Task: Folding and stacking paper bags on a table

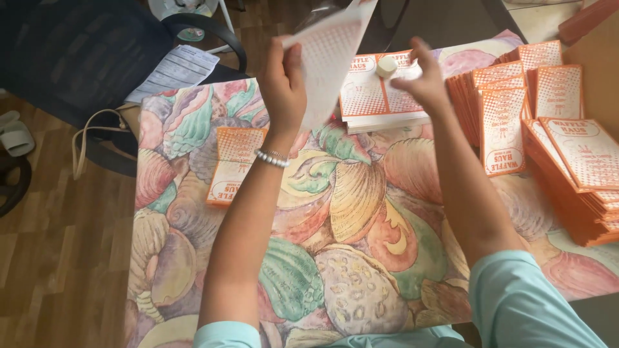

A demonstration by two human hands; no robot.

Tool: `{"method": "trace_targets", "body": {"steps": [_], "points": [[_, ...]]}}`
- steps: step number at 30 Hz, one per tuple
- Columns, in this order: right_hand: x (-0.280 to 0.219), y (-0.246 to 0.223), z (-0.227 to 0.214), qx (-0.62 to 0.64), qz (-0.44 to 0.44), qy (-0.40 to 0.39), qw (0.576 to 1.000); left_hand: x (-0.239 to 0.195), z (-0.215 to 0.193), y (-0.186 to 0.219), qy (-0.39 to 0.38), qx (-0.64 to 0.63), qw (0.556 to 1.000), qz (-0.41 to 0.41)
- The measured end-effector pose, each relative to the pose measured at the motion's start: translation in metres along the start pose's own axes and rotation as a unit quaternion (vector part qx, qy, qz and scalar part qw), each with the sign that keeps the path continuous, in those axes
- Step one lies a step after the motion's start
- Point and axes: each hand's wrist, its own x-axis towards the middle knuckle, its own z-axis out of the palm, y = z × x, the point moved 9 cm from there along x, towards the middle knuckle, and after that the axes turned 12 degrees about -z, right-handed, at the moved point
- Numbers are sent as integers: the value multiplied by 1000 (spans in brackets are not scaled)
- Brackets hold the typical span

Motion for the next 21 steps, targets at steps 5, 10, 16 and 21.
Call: {"method": "trace_targets", "body": {"steps": [5,10,16,21], "points": [[-38,-73,29,381,-82,-121,913,-27,-23,14,-126,-21,991,-35],[-90,-110,64,552,38,-154,819,-60,-44,11,-148,-24,985,-87],[-140,-101,78,475,170,-120,855,-95,-54,-45,-152,-52,976,-147],[-147,-97,13,261,121,64,956,-128,-39,-49,-185,-258,882,-348]]}}
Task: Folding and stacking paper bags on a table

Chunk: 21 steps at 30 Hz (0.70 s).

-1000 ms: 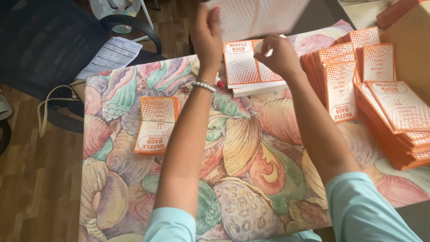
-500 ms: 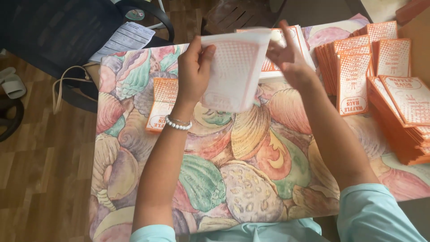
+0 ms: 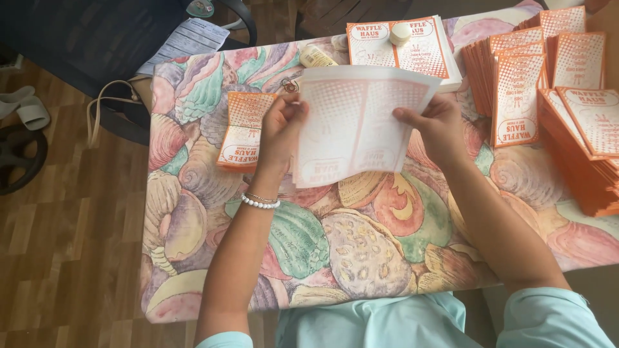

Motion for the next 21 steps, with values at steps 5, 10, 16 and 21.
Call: {"method": "trace_targets", "body": {"steps": [5,10,16,21], "points": [[-18,-14,-15,-59,-56,15,997,-11,-5,-38,16,45,999,10],[-27,-16,-29,-63,-108,22,992,-40,-2,-13,119,109,981,109],[-33,-44,-21,-99,-153,-2,983,-40,13,-30,3,34,996,77],[-34,-66,10,-21,-136,-87,987,-49,3,-23,99,94,984,117]]}}
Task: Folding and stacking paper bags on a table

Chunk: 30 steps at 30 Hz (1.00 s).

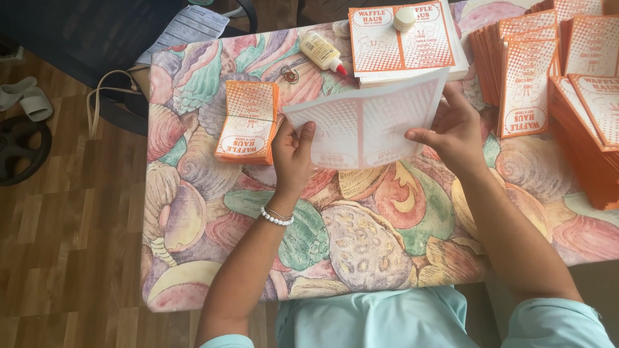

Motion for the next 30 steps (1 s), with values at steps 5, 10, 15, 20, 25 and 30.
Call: {"method": "trace_targets", "body": {"steps": [5,10,15,20,25,30], "points": [[-25,47,-13,-27,23,25,999,-8,-1,20,-12,23,1000,5],[-25,42,-20,-43,46,57,996,-3,15,-3,-70,-11,994,-78],[-20,28,-27,-30,6,48,998,0,-13,-48,31,23,999,-24],[-16,9,-9,-21,-31,9,999,-17,0,21,57,62,995,47],[-34,47,-18,-43,48,43,997,-22,6,27,20,15,999,24],[-33,47,-19,-65,48,53,995,-14,8,1,-7,-3,997,-78]]}}
